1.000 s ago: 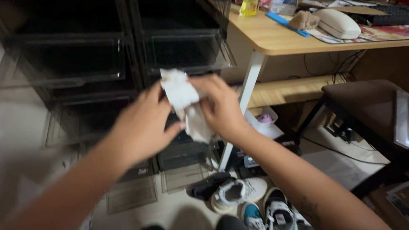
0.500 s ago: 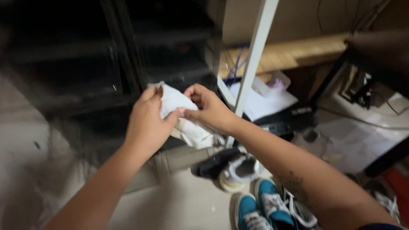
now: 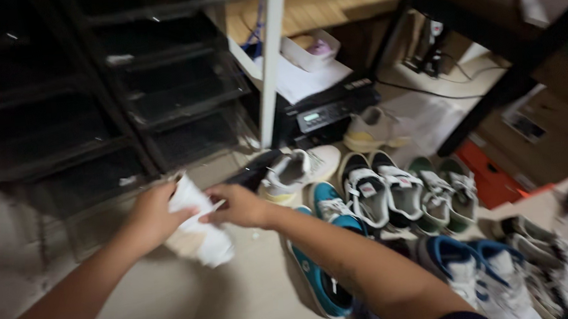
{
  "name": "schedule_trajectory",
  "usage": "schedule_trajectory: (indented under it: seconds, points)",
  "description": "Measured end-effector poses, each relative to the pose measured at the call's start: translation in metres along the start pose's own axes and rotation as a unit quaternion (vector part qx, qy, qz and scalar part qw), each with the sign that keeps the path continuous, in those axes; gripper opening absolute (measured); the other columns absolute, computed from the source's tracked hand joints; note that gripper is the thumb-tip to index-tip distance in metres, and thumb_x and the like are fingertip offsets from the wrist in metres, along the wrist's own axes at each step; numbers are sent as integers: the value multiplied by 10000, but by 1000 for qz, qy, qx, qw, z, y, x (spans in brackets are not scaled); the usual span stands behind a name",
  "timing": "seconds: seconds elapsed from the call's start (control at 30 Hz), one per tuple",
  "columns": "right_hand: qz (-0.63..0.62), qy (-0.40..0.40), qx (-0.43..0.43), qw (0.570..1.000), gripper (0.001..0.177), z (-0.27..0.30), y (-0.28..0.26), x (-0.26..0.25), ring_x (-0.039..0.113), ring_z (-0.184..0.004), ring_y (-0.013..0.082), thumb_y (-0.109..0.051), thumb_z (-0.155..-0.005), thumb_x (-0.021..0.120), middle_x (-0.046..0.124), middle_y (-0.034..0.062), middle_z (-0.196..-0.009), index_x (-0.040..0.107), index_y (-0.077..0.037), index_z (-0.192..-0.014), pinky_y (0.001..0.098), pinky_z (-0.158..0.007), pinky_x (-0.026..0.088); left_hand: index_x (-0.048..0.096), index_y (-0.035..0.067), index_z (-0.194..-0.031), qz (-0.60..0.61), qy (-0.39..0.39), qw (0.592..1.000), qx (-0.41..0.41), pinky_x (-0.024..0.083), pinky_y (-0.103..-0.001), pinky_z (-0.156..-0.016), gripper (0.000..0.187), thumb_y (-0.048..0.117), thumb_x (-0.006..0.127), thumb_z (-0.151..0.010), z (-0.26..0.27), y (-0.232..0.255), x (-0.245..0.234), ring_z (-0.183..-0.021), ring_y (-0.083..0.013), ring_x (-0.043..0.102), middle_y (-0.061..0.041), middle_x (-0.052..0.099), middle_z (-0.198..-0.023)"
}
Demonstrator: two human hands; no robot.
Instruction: The person wipes the inside of clear plastic shoe storage boxes with a cloth. They then pick up various pairs of shoes from the floor and place them into the storage boxes one by one.
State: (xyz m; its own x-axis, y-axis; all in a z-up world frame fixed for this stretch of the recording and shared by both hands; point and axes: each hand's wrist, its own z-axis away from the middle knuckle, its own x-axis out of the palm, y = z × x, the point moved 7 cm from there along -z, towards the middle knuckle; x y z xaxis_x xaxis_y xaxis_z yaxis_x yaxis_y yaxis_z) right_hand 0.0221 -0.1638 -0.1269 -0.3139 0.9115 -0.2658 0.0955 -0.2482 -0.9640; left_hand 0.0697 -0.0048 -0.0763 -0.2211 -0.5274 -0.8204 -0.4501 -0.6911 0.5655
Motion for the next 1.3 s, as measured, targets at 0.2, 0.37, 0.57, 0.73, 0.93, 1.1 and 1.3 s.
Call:
schedule_trajectory:
  seconds: [0.2,0.37,0.57,0.73,0.93,1.1,1.3]
  points:
    - [188,-24,20,982,509,49,31,17,767,-891,245,-286,-856,791,730,148,-1165,648,-54,-1286,353,-785,604,616,108,-1324,-125,-222,964,-81,560,-395,-958,632,151,842,-735,45,-86,74,-1097,-284,726,-150,741,-1164]
    - [276,-42,10,960,429,150,46,3,757,-902,277,-261,-877,755,725,133,-1203,665,-69,-1250,397,-831,586,574,220,-1430,-170,-336,915,-142,569,-362,-1035,648,-10,632,-827,98,-176,147,-1209,-253,691,-114,664,-1346]
    - [431,105,93,891,369,293,42,-59,653,-1125,340,-205,-825,764,708,110,-1204,732,-147,-1189,459,-967,516,513,351,-1536,-273,-421,855,-130,580,-320,-1077,785,-112,466,-904,115,-198,189,-1263,-208,670,-73,597,-1460]
    - [475,227,139,839,470,361,49,-91,518,-1321,326,-214,-791,788,597,95,-1385,679,-130,-1240,513,-1081,389,417,374,-1553,-373,-455,806,-66,551,-318,-1084,735,52,548,-906,131,-136,188,-1287,-190,608,-53,499,-1480]
    - [477,291,234,795,785,426,83,-112,341,-1455,368,-250,-755,818,364,167,-1579,498,-145,-1464,543,-1162,294,274,290,-1540,-347,-340,872,61,451,-377,-1177,834,326,769,-869,122,54,181,-1470,-254,414,-65,246,-1644]
    - [478,311,324,755,905,444,79,-124,212,-1516,362,-350,-765,826,170,147,-1673,390,-178,-1538,668,-1111,229,259,277,-1550,-278,-316,901,104,451,-414,-1161,875,287,784,-850,101,165,200,-1467,-323,398,-106,227,-1639]
    - [429,369,365,739,808,470,90,-136,278,-1484,389,-358,-849,777,198,106,-1660,381,-193,-1534,669,-1089,317,308,211,-1541,-153,-263,922,239,407,-464,-1118,951,276,838,-755,106,221,248,-1433,-374,385,-104,296,-1574]
